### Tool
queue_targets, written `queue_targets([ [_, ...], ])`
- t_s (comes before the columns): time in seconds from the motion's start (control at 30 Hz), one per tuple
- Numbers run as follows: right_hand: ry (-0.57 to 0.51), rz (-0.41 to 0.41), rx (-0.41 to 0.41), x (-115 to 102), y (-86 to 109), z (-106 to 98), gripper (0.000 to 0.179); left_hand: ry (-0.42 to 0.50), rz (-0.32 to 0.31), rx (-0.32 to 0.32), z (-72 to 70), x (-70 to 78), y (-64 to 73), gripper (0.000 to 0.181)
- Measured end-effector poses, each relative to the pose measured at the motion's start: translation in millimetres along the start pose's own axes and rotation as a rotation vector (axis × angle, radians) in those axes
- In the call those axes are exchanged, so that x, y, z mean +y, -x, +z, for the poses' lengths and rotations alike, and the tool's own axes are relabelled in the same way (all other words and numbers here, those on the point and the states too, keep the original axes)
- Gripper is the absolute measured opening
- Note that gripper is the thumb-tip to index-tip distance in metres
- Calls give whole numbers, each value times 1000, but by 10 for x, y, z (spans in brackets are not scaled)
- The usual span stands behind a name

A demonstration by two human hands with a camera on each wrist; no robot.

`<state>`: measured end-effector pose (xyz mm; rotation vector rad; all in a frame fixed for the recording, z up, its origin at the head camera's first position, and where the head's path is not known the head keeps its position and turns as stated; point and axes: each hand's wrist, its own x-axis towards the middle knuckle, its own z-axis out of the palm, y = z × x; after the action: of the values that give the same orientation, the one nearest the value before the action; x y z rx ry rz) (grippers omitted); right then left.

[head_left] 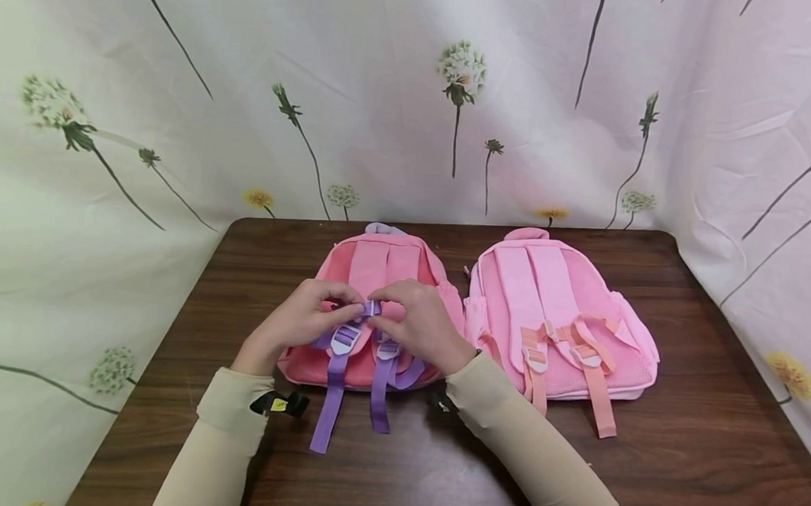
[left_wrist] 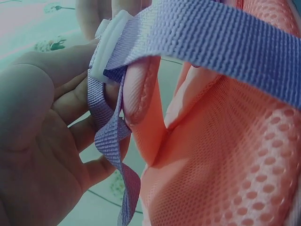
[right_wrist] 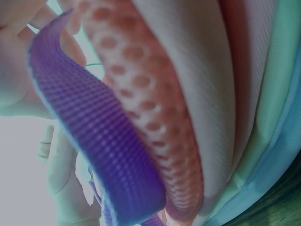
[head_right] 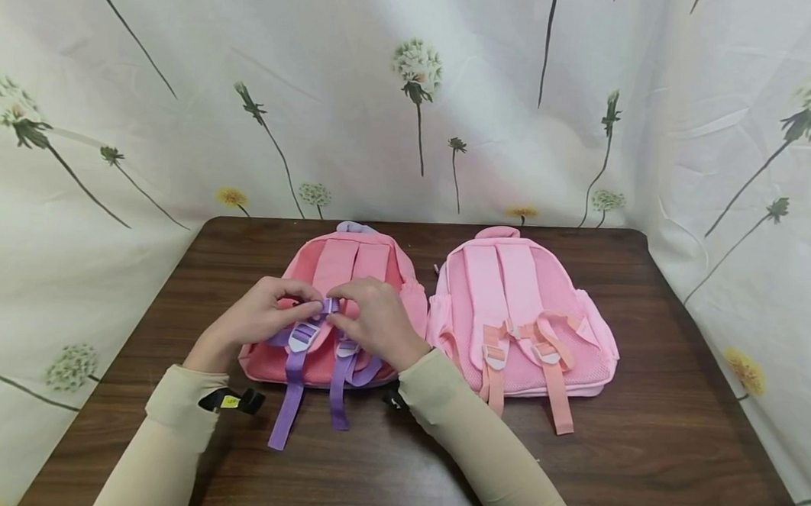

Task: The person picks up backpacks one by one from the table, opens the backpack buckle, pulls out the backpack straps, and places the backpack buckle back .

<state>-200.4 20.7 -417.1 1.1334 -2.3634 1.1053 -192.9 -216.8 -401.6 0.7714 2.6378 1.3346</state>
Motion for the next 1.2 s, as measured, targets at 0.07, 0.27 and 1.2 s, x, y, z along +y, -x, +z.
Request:
queue_targets([
  [0.07, -4, 5, 0, -3, 2, -4, 26, -1, -7, -2, 10, 5, -3, 5],
  [0.27, -21, -9, 9, 2, 3, -7, 26, 14, -4, -6, 28, 8, -12, 6],
  [1.2, -30, 14, 34, -13, 7, -29, 27, 52, 12, 70, -38, -38, 84, 22],
])
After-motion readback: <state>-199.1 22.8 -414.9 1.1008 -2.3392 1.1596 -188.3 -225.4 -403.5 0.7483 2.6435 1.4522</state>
